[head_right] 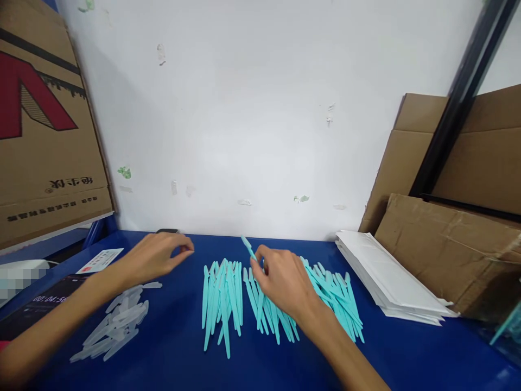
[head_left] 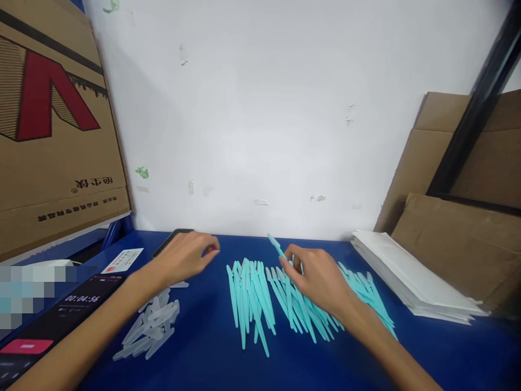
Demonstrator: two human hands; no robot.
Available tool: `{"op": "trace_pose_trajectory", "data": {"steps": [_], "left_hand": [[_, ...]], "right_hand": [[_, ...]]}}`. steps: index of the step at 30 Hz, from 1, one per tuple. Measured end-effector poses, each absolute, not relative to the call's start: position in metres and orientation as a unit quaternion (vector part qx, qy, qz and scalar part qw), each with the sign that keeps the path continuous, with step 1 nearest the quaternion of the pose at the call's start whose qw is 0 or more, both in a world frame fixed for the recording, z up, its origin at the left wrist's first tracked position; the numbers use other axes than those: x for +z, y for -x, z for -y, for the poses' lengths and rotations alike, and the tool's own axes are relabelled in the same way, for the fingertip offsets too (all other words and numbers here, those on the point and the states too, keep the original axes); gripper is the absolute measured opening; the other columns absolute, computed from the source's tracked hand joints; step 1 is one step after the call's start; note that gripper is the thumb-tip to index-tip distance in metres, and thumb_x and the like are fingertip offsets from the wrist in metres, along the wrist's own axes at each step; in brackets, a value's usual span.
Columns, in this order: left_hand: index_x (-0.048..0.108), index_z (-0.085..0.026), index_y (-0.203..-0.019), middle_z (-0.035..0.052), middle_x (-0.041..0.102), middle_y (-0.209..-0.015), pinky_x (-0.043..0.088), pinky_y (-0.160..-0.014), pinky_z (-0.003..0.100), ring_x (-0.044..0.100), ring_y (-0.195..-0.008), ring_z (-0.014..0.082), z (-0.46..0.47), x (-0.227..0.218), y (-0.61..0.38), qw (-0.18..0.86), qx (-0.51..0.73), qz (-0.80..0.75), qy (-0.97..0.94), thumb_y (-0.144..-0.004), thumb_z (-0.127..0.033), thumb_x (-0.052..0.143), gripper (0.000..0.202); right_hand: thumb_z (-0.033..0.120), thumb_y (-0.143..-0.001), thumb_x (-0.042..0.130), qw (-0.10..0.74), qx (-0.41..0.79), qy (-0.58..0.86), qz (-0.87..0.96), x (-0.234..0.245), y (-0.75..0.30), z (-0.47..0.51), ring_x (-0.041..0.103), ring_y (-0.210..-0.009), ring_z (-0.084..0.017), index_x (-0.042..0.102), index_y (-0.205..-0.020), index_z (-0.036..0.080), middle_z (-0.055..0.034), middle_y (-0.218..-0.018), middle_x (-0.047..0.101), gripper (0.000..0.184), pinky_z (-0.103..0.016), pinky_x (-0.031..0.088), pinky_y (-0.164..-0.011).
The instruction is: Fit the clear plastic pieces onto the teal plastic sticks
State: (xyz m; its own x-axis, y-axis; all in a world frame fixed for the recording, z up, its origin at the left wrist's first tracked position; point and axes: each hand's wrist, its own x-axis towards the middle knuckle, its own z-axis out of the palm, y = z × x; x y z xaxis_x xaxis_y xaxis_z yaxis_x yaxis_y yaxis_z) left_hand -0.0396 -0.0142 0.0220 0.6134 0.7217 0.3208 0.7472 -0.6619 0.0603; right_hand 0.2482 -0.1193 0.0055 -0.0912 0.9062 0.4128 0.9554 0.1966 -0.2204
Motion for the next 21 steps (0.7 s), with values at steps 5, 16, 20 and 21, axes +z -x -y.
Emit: {"op": "trace_pose_trajectory", "data": {"steps": [5,16,20,21], "left_hand": [[0.073,-0.022,-0.089,0.0033,0.073,-0.080,0.045,-0.060,0.026,0.067,-0.073,0.0213,-0.006,0.042,0.082,-0.141,0.046,0.518,0.842,-0.073,-0.033,0.063,0.021],[0.076,-0.021,-0.077,0.0055,0.070,-0.084,0.045,-0.058,0.027,0.064,-0.076,0.0240,-0.017,0.024,0.086,-0.197,0.097,0.498,0.839,-0.058,-0.036,0.069,0.025],[0.076,-0.022,-0.067,0.0055,0.072,-0.076,0.043,-0.055,0.027,0.064,-0.071,0.0231,-0.018,0.015,0.083,-0.212,0.063,0.453,0.864,-0.061,-0.031,0.064,0.016],[0.075,-0.022,-0.067,0.0053,0.072,-0.077,0.042,-0.054,0.027,0.064,-0.069,0.0225,-0.017,0.013,0.082,-0.209,0.056,0.447,0.868,-0.062,-0.031,0.063,0.016]], "right_hand": [[0.039,-0.092,0.055,0.137,-0.003,0.724,0.676,0.011,-0.283,0.115,0.064,-0.063,-0.020,0.073,-0.085,0.020,-0.0069,-0.073,0.070,0.026,-0.025,0.031,-0.051],[0.035,-0.093,0.054,0.038,-0.018,0.775,0.631,-0.001,-0.280,0.111,0.062,-0.051,-0.019,0.068,-0.066,0.014,-0.0110,-0.059,0.065,0.037,-0.027,0.038,-0.052],[0.033,-0.093,0.054,0.057,-0.050,0.771,0.632,-0.006,-0.287,0.109,0.062,-0.051,-0.021,0.067,-0.068,0.014,-0.0113,-0.056,0.063,0.034,-0.028,0.034,-0.048],[0.033,-0.093,0.054,0.062,-0.063,0.771,0.630,-0.006,-0.288,0.109,0.062,-0.050,-0.022,0.067,-0.068,0.014,-0.0117,-0.057,0.063,0.034,-0.028,0.033,-0.047]]}}
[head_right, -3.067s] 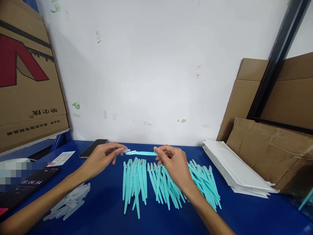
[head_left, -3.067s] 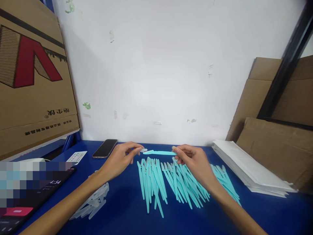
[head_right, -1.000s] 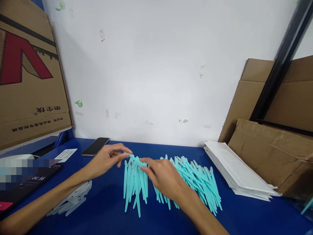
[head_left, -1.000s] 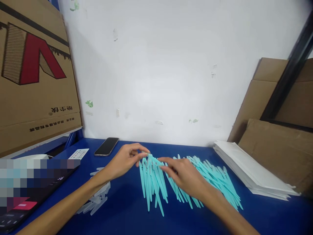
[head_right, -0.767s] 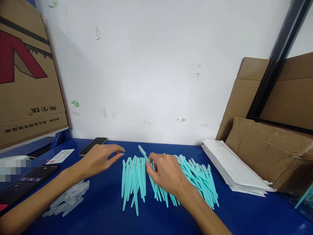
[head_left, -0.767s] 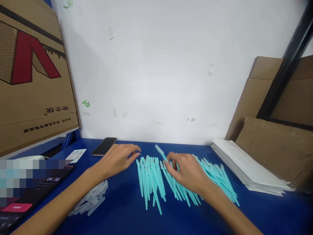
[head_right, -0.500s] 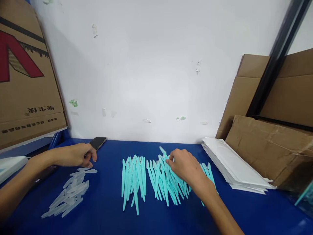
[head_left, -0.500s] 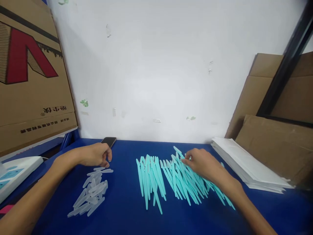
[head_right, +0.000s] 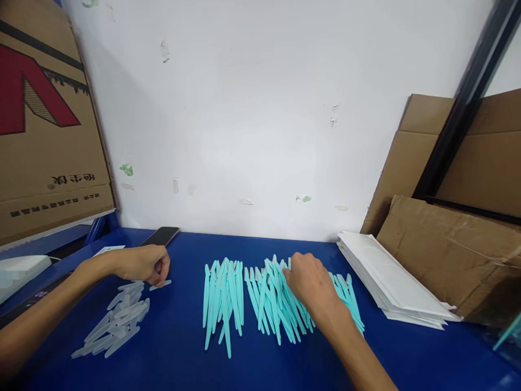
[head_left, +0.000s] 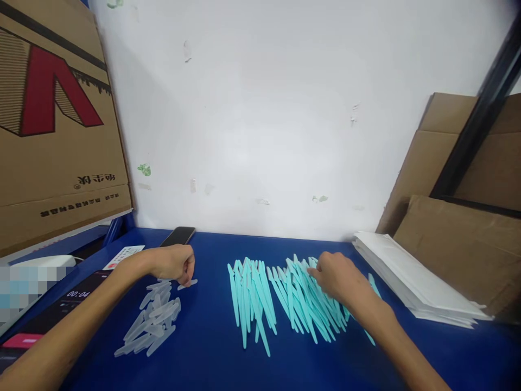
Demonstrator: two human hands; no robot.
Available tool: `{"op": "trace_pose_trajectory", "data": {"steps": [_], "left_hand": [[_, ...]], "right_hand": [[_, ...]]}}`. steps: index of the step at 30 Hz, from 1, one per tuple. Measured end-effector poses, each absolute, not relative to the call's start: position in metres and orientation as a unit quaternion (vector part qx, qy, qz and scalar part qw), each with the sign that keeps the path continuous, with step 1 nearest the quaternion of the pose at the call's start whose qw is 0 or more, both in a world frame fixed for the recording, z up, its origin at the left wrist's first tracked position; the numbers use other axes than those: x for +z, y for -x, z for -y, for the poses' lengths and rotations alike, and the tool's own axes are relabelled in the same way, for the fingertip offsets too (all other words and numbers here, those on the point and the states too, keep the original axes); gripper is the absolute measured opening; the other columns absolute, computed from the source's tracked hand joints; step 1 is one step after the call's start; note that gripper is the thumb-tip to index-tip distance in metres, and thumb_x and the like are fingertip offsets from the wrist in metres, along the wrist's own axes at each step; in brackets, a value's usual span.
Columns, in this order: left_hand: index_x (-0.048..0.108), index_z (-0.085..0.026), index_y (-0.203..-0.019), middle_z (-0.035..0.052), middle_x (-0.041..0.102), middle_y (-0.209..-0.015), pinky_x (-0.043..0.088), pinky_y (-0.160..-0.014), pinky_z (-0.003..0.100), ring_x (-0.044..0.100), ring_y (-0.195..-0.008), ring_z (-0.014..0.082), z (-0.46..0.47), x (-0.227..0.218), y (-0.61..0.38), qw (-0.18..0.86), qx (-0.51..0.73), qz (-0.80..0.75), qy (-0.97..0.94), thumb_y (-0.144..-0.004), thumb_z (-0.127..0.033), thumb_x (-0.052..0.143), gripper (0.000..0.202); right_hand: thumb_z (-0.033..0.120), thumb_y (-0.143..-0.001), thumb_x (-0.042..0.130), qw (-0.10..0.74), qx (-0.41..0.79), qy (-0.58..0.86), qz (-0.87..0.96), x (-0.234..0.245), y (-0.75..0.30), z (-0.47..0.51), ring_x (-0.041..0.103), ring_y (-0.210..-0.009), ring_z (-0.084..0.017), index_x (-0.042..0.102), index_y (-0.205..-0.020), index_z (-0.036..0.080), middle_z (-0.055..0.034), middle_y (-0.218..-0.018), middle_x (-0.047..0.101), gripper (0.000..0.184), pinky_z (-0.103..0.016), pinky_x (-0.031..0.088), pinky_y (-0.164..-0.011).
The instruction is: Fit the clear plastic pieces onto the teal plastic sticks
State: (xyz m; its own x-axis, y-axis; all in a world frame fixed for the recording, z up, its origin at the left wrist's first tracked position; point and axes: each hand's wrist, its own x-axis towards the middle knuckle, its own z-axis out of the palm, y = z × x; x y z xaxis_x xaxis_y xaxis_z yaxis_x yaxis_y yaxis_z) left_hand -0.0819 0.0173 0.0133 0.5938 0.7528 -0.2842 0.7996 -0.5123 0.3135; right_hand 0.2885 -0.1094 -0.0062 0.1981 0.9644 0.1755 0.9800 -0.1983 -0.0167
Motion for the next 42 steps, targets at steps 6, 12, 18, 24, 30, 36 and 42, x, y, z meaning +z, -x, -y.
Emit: {"op": "trace_pose_trajectory", "data": {"steps": [6,12,18,24,30,36,42], "left_hand": [[0.070,-0.021,-0.070,0.0029,0.069,-0.071,0.039,-0.054,0.026,0.062,-0.063,0.0191,-0.010,0.006,0.065,0.166,0.018,-0.421,-0.892,-0.072,-0.033,0.059,0.016],[0.061,-0.022,-0.084,0.0016,0.069,-0.079,0.038,-0.057,0.027,0.059,-0.061,0.0161,0.008,0.005,0.035,0.081,0.149,-0.376,-0.911,-0.089,-0.035,0.048,0.019],[0.064,-0.022,-0.099,0.0031,0.069,-0.083,0.036,-0.058,0.027,0.061,-0.066,0.0177,0.019,-0.001,0.022,0.026,0.173,-0.337,-0.925,-0.096,-0.036,0.043,0.026],[0.065,-0.024,-0.105,0.0029,0.069,-0.089,0.039,-0.061,0.027,0.061,-0.068,0.0171,0.022,-0.004,0.019,0.007,0.190,-0.315,-0.930,-0.100,-0.038,0.040,0.030],[0.065,-0.022,-0.113,0.0061,0.071,-0.098,0.045,-0.071,0.028,0.067,-0.081,0.0199,0.019,-0.008,0.019,0.015,0.210,-0.296,-0.932,-0.102,-0.040,0.037,0.035],[0.066,-0.023,-0.115,0.0061,0.070,-0.105,0.047,-0.072,0.029,0.067,-0.084,0.0196,0.017,-0.009,0.018,-0.014,0.227,-0.289,-0.930,-0.103,-0.039,0.037,0.036],[0.065,-0.023,-0.114,0.0048,0.071,-0.106,0.050,-0.074,0.028,0.067,-0.088,0.0199,0.021,-0.006,0.016,0.024,0.256,-0.295,-0.920,-0.102,-0.043,0.037,0.036]], "right_hand": [[0.036,-0.097,0.048,0.121,-0.073,0.733,0.666,-0.003,-0.272,0.111,0.060,-0.050,-0.020,0.068,-0.073,0.018,-0.0080,-0.060,0.065,0.036,-0.027,0.031,-0.047],[0.040,-0.099,0.044,0.142,-0.039,0.576,0.804,-0.020,-0.229,0.120,0.056,-0.049,-0.016,0.064,-0.079,0.023,0.0006,-0.055,0.062,0.033,-0.026,0.030,-0.052],[0.039,-0.093,0.047,0.105,-0.109,0.561,0.814,-0.033,-0.213,0.124,0.050,-0.046,-0.015,0.056,-0.073,0.021,0.0001,-0.055,0.059,0.029,-0.028,0.020,-0.048],[0.028,-0.087,0.050,0.111,-0.095,0.569,0.809,-0.031,-0.212,0.124,0.045,-0.043,-0.013,0.053,-0.066,0.020,0.0004,-0.053,0.057,0.023,-0.029,0.018,-0.048],[0.024,-0.090,0.048,0.143,-0.050,0.596,0.789,-0.030,-0.220,0.119,0.051,-0.049,-0.014,0.057,-0.074,0.021,0.0009,-0.056,0.059,0.019,-0.027,0.021,-0.050],[0.033,-0.104,0.033,0.198,-0.034,0.592,0.780,-0.016,-0.237,0.113,0.046,-0.045,-0.013,0.054,-0.095,0.022,0.0033,-0.058,0.057,0.025,-0.026,0.020,-0.048],[0.033,-0.105,0.033,0.184,-0.107,0.573,0.792,-0.006,-0.243,0.116,0.050,-0.050,-0.014,0.056,-0.097,0.023,0.0005,-0.070,0.063,0.027,-0.026,0.019,-0.048]]}}
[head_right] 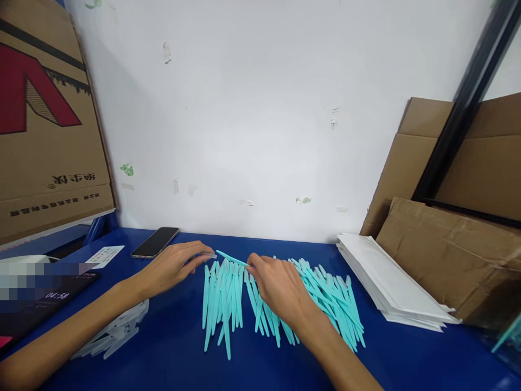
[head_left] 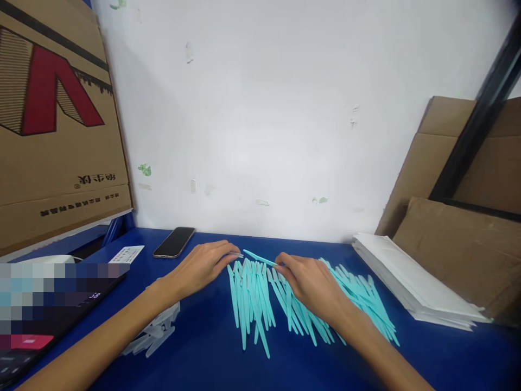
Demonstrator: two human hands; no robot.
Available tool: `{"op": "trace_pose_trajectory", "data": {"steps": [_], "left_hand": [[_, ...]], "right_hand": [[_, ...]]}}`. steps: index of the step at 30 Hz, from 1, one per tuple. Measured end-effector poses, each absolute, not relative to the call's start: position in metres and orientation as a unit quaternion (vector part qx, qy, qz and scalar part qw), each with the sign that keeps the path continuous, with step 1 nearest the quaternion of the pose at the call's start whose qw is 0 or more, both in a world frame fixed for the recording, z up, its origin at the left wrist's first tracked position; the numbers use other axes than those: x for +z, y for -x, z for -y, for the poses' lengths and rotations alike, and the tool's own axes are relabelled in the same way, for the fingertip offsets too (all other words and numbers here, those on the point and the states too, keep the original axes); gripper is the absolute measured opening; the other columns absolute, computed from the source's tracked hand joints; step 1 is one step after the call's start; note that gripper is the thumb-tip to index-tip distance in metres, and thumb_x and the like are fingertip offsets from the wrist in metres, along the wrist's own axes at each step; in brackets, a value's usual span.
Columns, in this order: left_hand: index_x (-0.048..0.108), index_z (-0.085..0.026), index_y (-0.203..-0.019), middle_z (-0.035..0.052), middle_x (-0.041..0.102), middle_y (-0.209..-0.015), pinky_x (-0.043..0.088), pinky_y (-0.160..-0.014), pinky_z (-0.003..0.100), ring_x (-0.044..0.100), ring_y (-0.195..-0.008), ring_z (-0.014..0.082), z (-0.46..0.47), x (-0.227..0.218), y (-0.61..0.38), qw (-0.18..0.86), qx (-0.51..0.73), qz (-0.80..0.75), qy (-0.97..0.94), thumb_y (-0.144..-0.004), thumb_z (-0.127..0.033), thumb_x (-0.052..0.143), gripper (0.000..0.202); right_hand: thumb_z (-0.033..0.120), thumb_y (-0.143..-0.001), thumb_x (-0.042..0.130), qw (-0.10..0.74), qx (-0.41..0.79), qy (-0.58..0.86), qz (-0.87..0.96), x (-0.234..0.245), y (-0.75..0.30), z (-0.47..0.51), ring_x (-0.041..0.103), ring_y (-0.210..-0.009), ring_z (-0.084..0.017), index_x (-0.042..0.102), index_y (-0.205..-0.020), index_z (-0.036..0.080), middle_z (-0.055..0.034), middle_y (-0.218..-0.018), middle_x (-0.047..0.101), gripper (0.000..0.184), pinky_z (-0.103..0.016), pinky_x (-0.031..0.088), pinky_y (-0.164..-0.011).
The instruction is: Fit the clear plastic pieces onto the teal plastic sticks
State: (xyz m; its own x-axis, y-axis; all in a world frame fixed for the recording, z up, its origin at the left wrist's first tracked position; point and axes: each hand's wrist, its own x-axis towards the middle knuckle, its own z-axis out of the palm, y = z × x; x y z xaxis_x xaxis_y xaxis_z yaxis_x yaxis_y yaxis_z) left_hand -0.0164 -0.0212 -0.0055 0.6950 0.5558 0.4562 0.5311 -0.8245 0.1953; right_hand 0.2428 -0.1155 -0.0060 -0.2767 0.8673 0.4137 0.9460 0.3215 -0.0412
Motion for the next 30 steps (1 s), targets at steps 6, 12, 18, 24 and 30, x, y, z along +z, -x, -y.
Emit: {"op": "trace_pose_trajectory", "data": {"steps": [6,12,18,24,30], "left_hand": [[0.064,-0.023,-0.115,0.0050,0.071,-0.106,0.051,-0.072,0.028,0.067,-0.078,0.0177,0.023,-0.006,0.016,0.056,0.245,-0.295,-0.922,-0.103,-0.042,0.035,0.037],[0.064,-0.023,-0.114,0.0041,0.072,-0.108,0.050,-0.070,0.028,0.068,-0.080,0.0180,0.026,-0.004,0.014,0.062,0.242,-0.307,-0.918,-0.103,-0.042,0.035,0.037],[0.063,-0.023,-0.115,0.0038,0.072,-0.107,0.049,-0.069,0.027,0.067,-0.080,0.0181,0.028,-0.002,0.013,0.071,0.239,-0.314,-0.916,-0.103,-0.043,0.035,0.037],[0.063,-0.023,-0.115,0.0037,0.070,-0.107,0.048,-0.068,0.025,0.065,-0.072,0.0140,0.031,-0.004,0.012,0.097,0.238,-0.285,-0.923,-0.104,-0.039,0.035,0.035],[0.064,-0.023,-0.113,-0.0014,0.068,-0.080,0.045,-0.062,0.023,0.060,-0.061,0.0114,0.034,-0.013,0.006,0.122,0.262,-0.271,-0.918,-0.103,-0.038,0.040,0.031]], "right_hand": [[0.034,-0.105,0.035,0.157,-0.117,0.576,0.794,-0.006,-0.239,0.116,0.055,-0.053,-0.015,0.060,-0.101,0.023,-0.0004,-0.070,0.064,0.028,-0.026,0.021,-0.049],[0.033,-0.104,0.037,0.155,-0.129,0.577,0.791,-0.006,-0.240,0.117,0.056,-0.054,-0.015,0.062,-0.101,0.024,0.0002,-0.072,0.066,0.026,-0.025,0.020,-0.049],[0.033,-0.104,0.039,0.151,-0.137,0.575,0.793,-0.006,-0.240,0.116,0.057,-0.054,-0.015,0.063,-0.103,0.024,-0.0001,-0.071,0.066,0.026,-0.025,0.020,-0.049],[0.033,-0.103,0.044,0.141,-0.149,0.577,0.791,-0.004,-0.240,0.115,0.054,-0.051,-0.014,0.066,-0.102,0.024,0.0003,-0.069,0.065,0.023,-0.025,0.018,-0.049],[0.033,-0.103,0.043,0.178,-0.152,0.540,0.808,-0.010,-0.239,0.114,0.055,-0.055,-0.013,0.063,-0.105,0.024,0.0005,-0.074,0.065,0.022,-0.025,0.019,-0.049]]}}
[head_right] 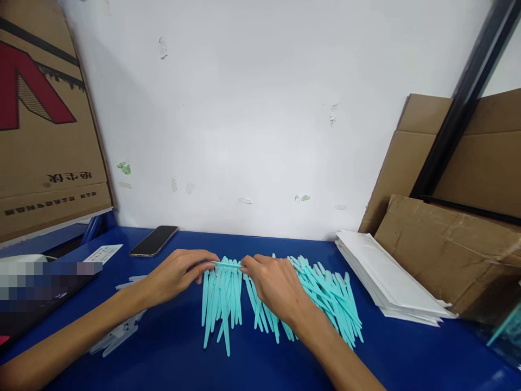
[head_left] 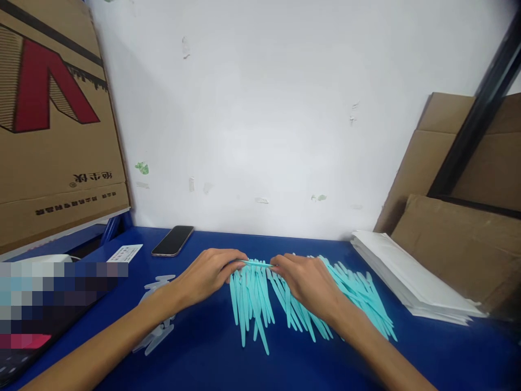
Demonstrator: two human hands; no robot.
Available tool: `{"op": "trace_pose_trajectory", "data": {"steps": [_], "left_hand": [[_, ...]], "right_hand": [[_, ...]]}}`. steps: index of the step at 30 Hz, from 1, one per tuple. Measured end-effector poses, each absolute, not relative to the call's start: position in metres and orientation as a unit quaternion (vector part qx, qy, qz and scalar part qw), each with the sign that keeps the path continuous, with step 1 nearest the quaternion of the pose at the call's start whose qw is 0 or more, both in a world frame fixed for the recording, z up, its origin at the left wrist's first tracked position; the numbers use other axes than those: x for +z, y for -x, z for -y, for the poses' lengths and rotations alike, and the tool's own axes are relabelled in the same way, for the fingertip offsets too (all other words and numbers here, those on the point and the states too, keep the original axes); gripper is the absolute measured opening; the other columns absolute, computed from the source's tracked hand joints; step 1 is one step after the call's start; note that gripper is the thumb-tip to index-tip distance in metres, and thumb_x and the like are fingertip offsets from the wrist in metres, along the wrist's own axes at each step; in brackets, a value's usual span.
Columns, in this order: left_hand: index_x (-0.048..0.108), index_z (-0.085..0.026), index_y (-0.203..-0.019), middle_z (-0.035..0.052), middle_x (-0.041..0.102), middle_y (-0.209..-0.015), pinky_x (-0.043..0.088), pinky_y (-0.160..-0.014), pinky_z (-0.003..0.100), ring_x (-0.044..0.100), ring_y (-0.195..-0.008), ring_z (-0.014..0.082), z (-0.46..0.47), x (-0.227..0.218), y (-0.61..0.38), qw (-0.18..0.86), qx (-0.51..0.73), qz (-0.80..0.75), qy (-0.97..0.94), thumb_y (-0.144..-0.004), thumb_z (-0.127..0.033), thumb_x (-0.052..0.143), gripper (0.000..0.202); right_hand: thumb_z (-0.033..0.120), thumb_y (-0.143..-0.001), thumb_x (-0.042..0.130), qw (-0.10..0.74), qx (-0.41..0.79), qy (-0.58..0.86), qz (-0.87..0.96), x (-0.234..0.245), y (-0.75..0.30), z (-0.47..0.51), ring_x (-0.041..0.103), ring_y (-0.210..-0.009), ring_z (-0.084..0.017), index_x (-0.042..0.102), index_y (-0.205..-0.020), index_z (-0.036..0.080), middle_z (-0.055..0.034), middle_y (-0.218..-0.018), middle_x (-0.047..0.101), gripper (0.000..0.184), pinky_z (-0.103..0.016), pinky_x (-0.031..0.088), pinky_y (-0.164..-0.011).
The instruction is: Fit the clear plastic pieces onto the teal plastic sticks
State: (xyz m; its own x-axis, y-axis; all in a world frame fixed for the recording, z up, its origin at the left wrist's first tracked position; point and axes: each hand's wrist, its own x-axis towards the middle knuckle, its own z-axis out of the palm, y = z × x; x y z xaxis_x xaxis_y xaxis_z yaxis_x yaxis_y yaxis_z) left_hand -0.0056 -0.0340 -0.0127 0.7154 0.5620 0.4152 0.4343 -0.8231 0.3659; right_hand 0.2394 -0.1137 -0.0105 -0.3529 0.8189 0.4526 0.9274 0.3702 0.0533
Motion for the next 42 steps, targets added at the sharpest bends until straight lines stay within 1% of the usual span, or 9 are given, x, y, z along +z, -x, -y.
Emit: {"op": "trace_pose_trajectory", "data": {"steps": [12,16,20,23,26,28,33,38,42], "left_hand": [[0.068,-0.021,-0.104,-0.0038,0.064,-0.063,0.043,-0.057,0.021,0.060,-0.055,0.0102,0.042,-0.010,0.003,0.182,0.298,-0.264,-0.899,-0.101,-0.029,0.045,0.025],[0.068,-0.022,-0.102,-0.0040,0.062,-0.062,0.041,-0.056,0.021,0.058,-0.054,0.0106,0.041,-0.008,0.003,0.156,0.285,-0.270,-0.906,-0.101,-0.031,0.045,0.025],[0.068,-0.023,-0.102,-0.0021,0.068,-0.073,0.042,-0.060,0.022,0.059,-0.059,0.0112,0.042,-0.009,0.001,0.135,0.278,-0.270,-0.912,-0.100,-0.036,0.046,0.026],[0.065,-0.026,-0.115,0.0001,0.073,-0.093,0.043,-0.062,0.022,0.061,-0.065,0.0117,0.046,-0.008,-0.003,0.112,0.275,-0.261,-0.919,-0.100,-0.040,0.047,0.028],[0.059,-0.027,-0.126,0.0019,0.073,-0.098,0.041,-0.062,0.024,0.063,-0.068,0.0144,0.041,0.001,0.002,0.046,0.261,-0.290,-0.920,-0.098,-0.042,0.048,0.034],[0.068,-0.025,-0.107,0.0026,0.073,-0.094,0.039,-0.062,0.026,0.064,-0.073,0.0173,0.032,0.014,0.016,-0.001,0.210,-0.335,-0.918,-0.095,-0.038,0.050,0.025],[0.071,-0.022,-0.075,0.0041,0.071,-0.072,0.037,-0.054,0.026,0.065,-0.066,0.0206,-0.003,0.038,0.074,0.071,-0.004,-0.520,-0.851,-0.077,-0.033,0.062,0.015],[0.072,-0.022,-0.084,0.0063,0.075,-0.084,0.045,-0.058,0.028,0.068,-0.075,0.0252,-0.019,0.031,0.103,0.154,-0.092,-0.593,-0.785,-0.062,-0.032,0.070,0.025],[0.071,-0.021,-0.078,0.0096,0.075,-0.086,0.047,-0.060,0.031,0.069,-0.080,0.0298,-0.021,0.020,0.100,0.135,-0.095,-0.603,-0.780,-0.055,-0.028,0.070,0.024]], "right_hand": [[0.024,-0.104,0.040,0.216,-0.122,0.491,0.835,-0.019,-0.240,0.112,0.055,-0.058,-0.013,0.057,-0.103,0.021,0.0006,-0.076,0.065,0.018,-0.025,0.023,-0.051],[0.023,-0.102,0.039,0.190,-0.128,0.501,0.835,-0.018,-0.236,0.115,0.041,-0.048,-0.011,0.054,-0.092,0.021,0.0033,-0.066,0.058,0.019,-0.026,0.019,-0.049],[0.031,-0.103,0.037,0.201,-0.119,0.504,0.831,-0.014,-0.227,0.122,0.036,-0.046,-0.010,0.050,-0.084,0.021,0.0044,-0.062,0.054,0.025,-0.026,0.019,-0.049],[0.035,-0.102,0.042,0.222,-0.112,0.498,0.831,-0.011,-0.224,0.125,0.046,-0.054,-0.011,0.055,-0.082,0.021,0.0028,-0.066,0.057,0.027,-0.026,0.022,-0.052],[0.037,-0.100,0.045,0.242,-0.110,0.540,0.799,-0.007,-0.231,0.122,0.054,-0.061,-0.013,0.061,-0.078,0.022,0.0004,-0.069,0.061,0.031,-0.026,0.023,-0.053],[0.041,-0.099,0.044,0.244,-0.107,0.613,0.744,-0.002,-0.240,0.119,0.052,-0.054,-0.013,0.061,-0.076,0.021,0.0001,-0.065,0.061,0.035,-0.026,0.023,-0.052],[0.040,-0.094,0.045,0.200,-0.108,0.735,0.639,0.011,-0.261,0.114,0.050,-0.048,-0.015,0.055,-0.065,0.021,-0.0008,-0.053,0.056,0.036,-0.027,0.021,-0.050],[0.034,-0.092,0.043,0.109,-0.065,0.772,0.623,0.009,-0.271,0.113,0.052,-0.049,-0.017,0.057,-0.064,0.020,-0.0048,-0.058,0.060,0.034,-0.028,0.023,-0.048],[0.027,-0.090,0.043,0.029,-0.045,0.789,0.612,0.001,-0.277,0.110,0.059,-0.057,-0.021,0.063,-0.068,0.017,-0.0085,-0.065,0.062,0.031,-0.028,0.027,-0.049]]}}
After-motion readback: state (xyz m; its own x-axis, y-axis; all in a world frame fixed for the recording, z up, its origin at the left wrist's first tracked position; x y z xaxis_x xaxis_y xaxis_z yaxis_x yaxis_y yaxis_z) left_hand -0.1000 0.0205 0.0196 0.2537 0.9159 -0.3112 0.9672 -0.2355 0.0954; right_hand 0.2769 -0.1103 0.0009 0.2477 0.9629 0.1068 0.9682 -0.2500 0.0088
